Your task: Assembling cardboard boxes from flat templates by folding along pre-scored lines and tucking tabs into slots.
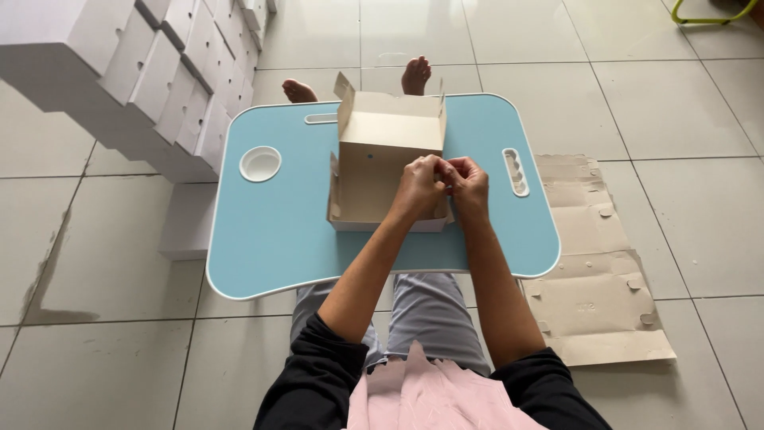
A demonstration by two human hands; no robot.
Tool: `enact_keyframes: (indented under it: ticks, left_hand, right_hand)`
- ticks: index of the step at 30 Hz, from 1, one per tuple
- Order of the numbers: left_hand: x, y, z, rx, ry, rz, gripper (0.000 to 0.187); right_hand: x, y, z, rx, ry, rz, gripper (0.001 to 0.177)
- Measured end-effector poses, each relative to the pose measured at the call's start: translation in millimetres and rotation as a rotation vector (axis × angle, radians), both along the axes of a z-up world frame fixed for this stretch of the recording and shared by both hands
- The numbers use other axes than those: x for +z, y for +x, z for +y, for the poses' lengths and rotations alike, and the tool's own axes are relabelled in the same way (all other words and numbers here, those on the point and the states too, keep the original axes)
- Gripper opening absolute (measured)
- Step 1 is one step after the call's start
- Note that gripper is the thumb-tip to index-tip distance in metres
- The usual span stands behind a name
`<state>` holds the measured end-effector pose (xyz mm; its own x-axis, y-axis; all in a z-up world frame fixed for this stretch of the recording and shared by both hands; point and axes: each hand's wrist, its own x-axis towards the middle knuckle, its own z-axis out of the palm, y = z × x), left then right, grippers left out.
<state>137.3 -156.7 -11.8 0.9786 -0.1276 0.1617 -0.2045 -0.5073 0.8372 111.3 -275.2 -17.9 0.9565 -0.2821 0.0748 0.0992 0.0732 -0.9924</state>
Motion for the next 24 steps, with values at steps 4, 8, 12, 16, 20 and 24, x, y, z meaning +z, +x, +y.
enact_keyframes:
  ticks: [4, 8, 12, 16, 20, 24]
  left_hand:
    - [-17, 16, 50, -0.087, -0.147, -0.439, 0.028]
    - [31, -9, 150, 0.390, -0.032, -0.379, 0.018]
    - [20, -15, 175, 0.511, -0.077, -0.163, 0.013]
    - [1, -1, 172, 0.475, -0.158, 0.014, 0.031]
    - [-16, 6, 167, 0.502, -0.304, 0.048, 0.023]
    - [5, -21, 157, 0.488, -0.479, 0.058, 0.024]
  right_hand:
    - [1, 6, -18, 0.038, -0.179, -0.040, 0.025]
    - [32, 13, -35, -0.008, -0.609, -0.128, 0.011]
    - [63, 20, 29, 0.022, -0.710, -0.167, 0.009]
    - [57, 36, 119, 0.280, -0.843, -0.104, 0.027]
    - [-16, 82, 141, 0.369, -0.793, 0.007, 0.016]
    - [-9, 64, 118, 0.387, -0.624, 0.041, 0.021]
